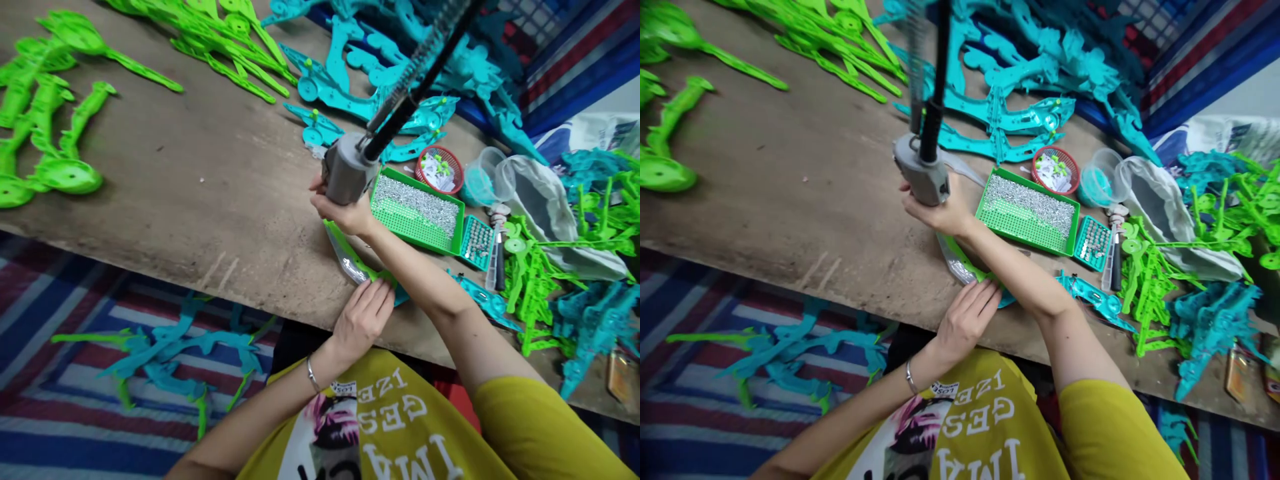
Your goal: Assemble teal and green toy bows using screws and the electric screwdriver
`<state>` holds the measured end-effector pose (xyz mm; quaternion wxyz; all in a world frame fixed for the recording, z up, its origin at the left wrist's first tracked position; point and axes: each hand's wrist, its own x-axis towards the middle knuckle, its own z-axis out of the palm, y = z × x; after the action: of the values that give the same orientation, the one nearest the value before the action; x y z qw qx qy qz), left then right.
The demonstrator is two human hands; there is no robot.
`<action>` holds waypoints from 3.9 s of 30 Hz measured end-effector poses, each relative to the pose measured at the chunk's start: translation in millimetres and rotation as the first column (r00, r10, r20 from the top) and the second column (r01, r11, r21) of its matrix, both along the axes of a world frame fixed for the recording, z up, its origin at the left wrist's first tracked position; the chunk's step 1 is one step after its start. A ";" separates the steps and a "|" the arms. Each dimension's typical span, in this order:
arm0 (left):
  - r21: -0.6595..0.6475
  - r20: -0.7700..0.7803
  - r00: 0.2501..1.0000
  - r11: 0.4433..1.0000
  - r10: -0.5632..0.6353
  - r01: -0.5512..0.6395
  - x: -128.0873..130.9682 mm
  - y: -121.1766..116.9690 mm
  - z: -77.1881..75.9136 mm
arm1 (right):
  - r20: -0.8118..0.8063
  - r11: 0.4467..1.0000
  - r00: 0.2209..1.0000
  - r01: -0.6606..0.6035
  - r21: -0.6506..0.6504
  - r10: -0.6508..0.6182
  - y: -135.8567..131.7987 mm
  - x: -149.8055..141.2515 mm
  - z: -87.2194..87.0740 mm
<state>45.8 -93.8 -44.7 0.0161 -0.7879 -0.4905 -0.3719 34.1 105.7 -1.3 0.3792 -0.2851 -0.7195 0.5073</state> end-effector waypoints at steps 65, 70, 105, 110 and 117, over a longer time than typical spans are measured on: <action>-0.178 0.276 0.956 0.983 0.097 -0.048 -0.9 -0.3 -24.0 | 0.099 0.998 0.993 0.057 -0.014 -0.056 -119.9 126.8 23.2; -0.161 0.265 0.961 0.986 0.083 -0.040 -0.1 0.9 -20.4 | -0.124 0.998 0.992 0.005 -0.056 -0.012 -100.5 145.9 19.7; -0.314 -0.171 0.983 0.949 -0.064 0.007 -75.7 10.3 1.5 | 0.425 0.878 0.829 0.152 0.454 -0.363 -161.0 180.7 7.9; -0.326 -0.132 0.988 0.945 -0.084 0.036 -78.9 6.5 3.0 | 0.725 0.896 0.628 -0.097 0.434 -0.283 -140.8 148.1 -1.6; -0.348 -0.120 0.989 0.937 -0.091 0.044 -80.9 5.8 2.7 | 0.738 0.875 0.640 -0.212 0.436 -0.213 -144.3 156.3 -0.1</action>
<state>-35.1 -88.0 -42.0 -0.1016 -0.8182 -0.5184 -0.2268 190.5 -38.5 -1.3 0.0962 -0.3686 -0.9139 0.1404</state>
